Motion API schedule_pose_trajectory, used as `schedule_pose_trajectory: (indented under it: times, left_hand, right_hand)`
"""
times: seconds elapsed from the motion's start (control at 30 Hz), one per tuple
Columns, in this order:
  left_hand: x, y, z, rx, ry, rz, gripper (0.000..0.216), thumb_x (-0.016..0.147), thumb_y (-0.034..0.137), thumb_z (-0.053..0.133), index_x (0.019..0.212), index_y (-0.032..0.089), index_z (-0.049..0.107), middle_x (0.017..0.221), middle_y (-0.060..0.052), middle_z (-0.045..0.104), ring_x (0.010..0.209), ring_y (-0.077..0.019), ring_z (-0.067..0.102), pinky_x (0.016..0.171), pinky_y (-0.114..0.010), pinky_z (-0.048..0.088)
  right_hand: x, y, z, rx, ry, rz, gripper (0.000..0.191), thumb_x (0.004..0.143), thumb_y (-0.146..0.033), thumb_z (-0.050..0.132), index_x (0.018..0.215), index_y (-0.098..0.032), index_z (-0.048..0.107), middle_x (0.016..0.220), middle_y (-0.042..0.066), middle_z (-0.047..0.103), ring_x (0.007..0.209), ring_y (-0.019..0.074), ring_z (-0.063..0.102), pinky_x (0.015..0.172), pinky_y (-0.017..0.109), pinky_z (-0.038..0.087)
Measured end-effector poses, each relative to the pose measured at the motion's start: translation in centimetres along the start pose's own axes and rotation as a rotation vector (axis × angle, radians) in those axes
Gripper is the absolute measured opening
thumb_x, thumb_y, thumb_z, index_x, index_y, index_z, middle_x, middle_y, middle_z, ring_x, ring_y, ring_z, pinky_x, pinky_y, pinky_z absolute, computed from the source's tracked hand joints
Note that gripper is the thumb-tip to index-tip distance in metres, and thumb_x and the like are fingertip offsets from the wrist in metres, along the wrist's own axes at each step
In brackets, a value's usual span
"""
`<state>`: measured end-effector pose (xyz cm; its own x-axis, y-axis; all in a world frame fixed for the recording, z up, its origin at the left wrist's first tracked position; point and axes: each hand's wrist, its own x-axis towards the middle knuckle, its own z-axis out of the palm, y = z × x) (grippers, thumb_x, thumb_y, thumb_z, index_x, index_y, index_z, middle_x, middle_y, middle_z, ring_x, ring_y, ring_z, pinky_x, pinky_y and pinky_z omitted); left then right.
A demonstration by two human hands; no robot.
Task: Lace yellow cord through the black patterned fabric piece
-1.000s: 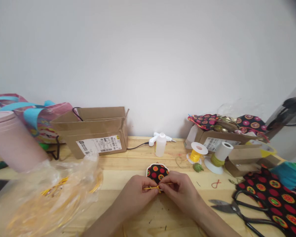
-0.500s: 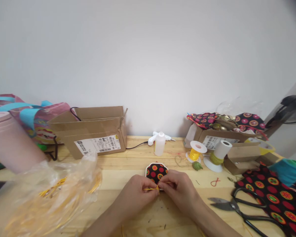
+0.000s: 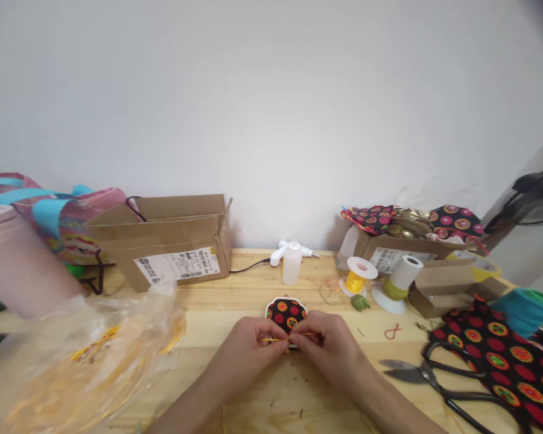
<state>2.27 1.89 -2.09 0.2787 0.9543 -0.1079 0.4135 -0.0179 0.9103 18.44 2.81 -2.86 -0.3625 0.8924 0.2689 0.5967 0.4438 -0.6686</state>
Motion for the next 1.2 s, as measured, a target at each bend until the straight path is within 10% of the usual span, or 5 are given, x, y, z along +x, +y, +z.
schedule_pose_trajectory:
  times: [1.2]
  left_hand:
    - [-0.01,0.17,-0.21,-0.009,-0.029,-0.01,0.023,0.069,0.029,0.047,0.074,0.014,0.064,0.067,-0.001,0.065,0.061,-0.0148,0.055,0.054,-0.021,0.037]
  right_hand:
    - [0.12,0.08,-0.23,-0.03,0.037,0.002,0.014,0.071,-0.021,0.053,0.065,-0.02,0.065,0.054,-0.001,0.054,0.051,0.0094,0.045,0.047,0.019,0.03]
